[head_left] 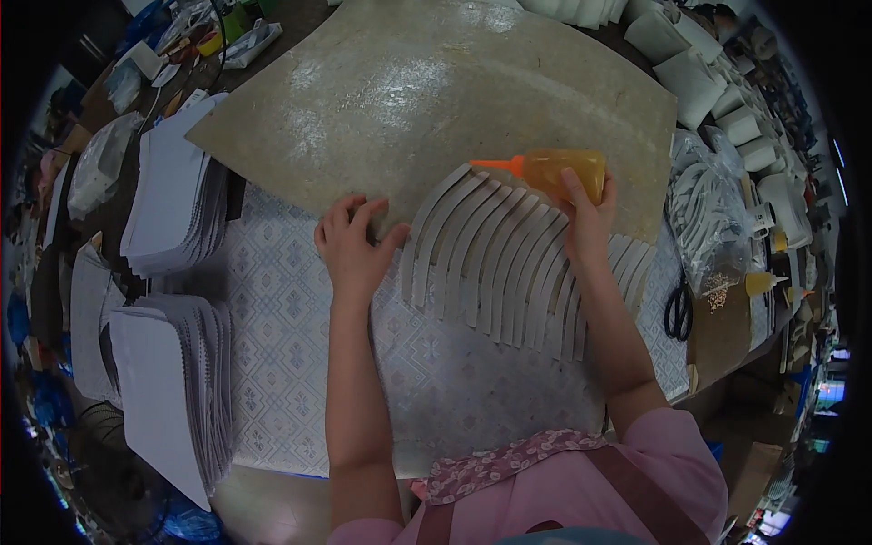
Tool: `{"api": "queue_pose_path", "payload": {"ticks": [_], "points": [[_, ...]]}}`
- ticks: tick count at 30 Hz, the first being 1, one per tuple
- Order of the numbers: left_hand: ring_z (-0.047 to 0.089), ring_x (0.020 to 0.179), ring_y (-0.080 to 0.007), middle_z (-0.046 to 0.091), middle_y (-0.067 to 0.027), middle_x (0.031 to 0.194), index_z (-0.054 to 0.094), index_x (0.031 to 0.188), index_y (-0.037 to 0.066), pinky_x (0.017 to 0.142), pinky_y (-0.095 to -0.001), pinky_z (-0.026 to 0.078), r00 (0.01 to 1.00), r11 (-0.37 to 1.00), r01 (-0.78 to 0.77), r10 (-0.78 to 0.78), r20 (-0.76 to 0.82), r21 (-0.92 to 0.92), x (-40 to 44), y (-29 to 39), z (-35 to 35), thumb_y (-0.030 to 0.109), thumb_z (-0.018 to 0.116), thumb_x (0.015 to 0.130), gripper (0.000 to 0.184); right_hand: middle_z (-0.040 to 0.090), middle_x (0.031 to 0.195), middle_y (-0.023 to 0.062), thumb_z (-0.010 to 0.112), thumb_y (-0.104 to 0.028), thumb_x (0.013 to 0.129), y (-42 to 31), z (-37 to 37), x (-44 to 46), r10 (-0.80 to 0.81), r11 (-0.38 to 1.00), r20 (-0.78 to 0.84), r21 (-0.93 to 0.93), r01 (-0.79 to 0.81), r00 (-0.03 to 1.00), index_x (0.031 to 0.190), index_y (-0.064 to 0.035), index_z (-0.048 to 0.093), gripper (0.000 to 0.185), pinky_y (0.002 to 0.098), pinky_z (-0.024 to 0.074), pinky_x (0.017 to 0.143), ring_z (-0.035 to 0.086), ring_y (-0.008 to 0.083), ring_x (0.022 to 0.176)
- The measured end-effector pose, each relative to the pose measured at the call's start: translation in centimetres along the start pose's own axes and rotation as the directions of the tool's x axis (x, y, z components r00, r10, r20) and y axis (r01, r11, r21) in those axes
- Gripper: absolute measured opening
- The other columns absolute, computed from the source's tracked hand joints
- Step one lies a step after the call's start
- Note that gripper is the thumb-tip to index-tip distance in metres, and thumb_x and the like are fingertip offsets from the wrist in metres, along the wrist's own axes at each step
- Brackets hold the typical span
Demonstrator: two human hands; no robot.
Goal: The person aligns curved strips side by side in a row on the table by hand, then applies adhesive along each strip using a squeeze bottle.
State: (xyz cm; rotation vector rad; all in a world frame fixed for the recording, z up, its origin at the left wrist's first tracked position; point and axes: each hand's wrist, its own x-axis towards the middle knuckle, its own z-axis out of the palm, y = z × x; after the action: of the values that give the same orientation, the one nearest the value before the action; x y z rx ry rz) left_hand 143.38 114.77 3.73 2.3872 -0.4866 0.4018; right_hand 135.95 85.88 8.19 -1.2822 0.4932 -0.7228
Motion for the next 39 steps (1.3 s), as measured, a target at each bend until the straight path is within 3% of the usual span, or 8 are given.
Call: {"api": "queue_pose_path", "payload": {"ticks": [8, 14, 20, 26, 29, 35, 39], "points": [[0.047, 0.115, -0.0263, 0.053, -0.0054, 0.117, 0.067, 0.106, 0.016, 0.103, -0.0434, 0.027, 1.000, 1.000, 0.003, -0.003, 0.000, 0.003, 0.0, 0.1, 0.0, 0.037, 0.078, 0.068, 0.045, 0.052, 0.118, 0.0079, 0.076, -0.021, 0.082, 0.0, 0.6, -0.6, -0.059, 0.996, 0.028, -0.060, 0.060, 0.998, 0.130, -0.0061, 0.039, 0.063, 0.0320, 0.0538, 0.079, 0.059, 0.0198, 0.105], [0.047, 0.115, -0.0264, 0.053, -0.0051, 0.117, 0.067, 0.105, 0.017, 0.103, -0.0432, 0.028, 1.000, 1.000, 0.008, -0.008, 0.000, 0.004, 0.0, 0.0, 0.0, 0.037, 0.079, 0.067, 0.044, 0.053, 0.118, 0.0096, 0.075, -0.023, 0.083, 0.5, 1.1, -1.0, 0.006, 1.000, -0.043, -0.023, -0.007, 0.999, 0.132, -0.0046, 0.037, 0.065, 0.0330, 0.0549, 0.078, 0.059, 0.0220, 0.105], [0.048, 0.115, -0.0256, 0.055, -0.0054, 0.117, 0.068, 0.104, 0.018, 0.103, -0.0431, 0.028, 1.000, 1.000, 0.013, -0.012, -0.018, 0.012, 0.0, 0.0, 0.1, 0.035, 0.076, 0.070, 0.039, 0.056, 0.113, 0.0098, 0.073, -0.023, 0.085, 1.2, 1.0, -1.6, 0.112, 0.992, -0.014, 0.053, -0.111, 0.994, 0.126, -0.0033, 0.043, 0.055, 0.0351, 0.0576, 0.073, 0.062, 0.0237, 0.101], [0.050, 0.114, -0.0241, 0.056, -0.0048, 0.116, 0.068, 0.103, 0.018, 0.102, -0.0433, 0.029, 1.000, 1.000, 0.003, -0.003, -0.031, 0.016, 0.0, -0.1, 0.1, 0.029, 0.071, 0.077, 0.029, 0.059, 0.110, 0.0093, 0.069, -0.025, 0.088, 2.0, 1.5, -2.7, 0.171, 0.984, 0.061, 0.036, -0.174, 0.983, 0.121, -0.0043, 0.048, 0.044, 0.0354, 0.0580, 0.073, 0.063, 0.0234, 0.099], [0.050, 0.114, -0.0241, 0.057, -0.0048, 0.116, 0.068, 0.103, 0.018, 0.103, -0.0434, 0.029, 0.999, 1.000, -0.002, 0.001, -0.052, -0.016, 0.0, -0.4, 0.3, 0.027, 0.069, 0.079, 0.026, 0.055, 0.114, 0.0111, 0.073, -0.021, 0.084, 1.2, 1.8, -3.3, 0.240, 0.966, 0.149, 0.062, -0.251, 0.959, 0.126, -0.0024, 0.041, 0.056, 0.0367, 0.0590, 0.077, 0.062, 0.0232, 0.101], [0.050, 0.115, -0.0233, 0.058, -0.0046, 0.117, 0.068, 0.105, 0.018, 0.102, -0.0406, 0.028, 0.999, 1.000, 0.005, -0.005, -0.043, -0.012, 0.0, -0.3, 0.3, 0.027, 0.066, 0.082, 0.025, 0.058, 0.108, 0.0094, 0.074, -0.023, 0.083, 0.9, 2.1, -4.4, 0.283, 0.954, 0.228, 0.033, -0.298, 0.932, 0.117, -0.0035, 0.046, 0.048, 0.0361, 0.0589, 0.073, 0.062, 0.0220, 0.099], [0.049, 0.116, -0.0243, 0.056, -0.0051, 0.116, 0.068, 0.104, 0.018, 0.105, -0.0444, 0.026, 0.999, 0.999, 0.018, -0.019, -0.037, -0.043, 0.0, -0.6, 0.5, 0.028, 0.069, 0.079, 0.027, 0.058, 0.109, 0.0092, 0.074, -0.024, 0.083, 0.8, 1.9, -5.0, 0.317, 0.944, 0.288, -0.005, -0.329, 0.904, 0.118, -0.0033, 0.046, 0.049, 0.0362, 0.0588, 0.072, 0.062, 0.0222, 0.099]]}}
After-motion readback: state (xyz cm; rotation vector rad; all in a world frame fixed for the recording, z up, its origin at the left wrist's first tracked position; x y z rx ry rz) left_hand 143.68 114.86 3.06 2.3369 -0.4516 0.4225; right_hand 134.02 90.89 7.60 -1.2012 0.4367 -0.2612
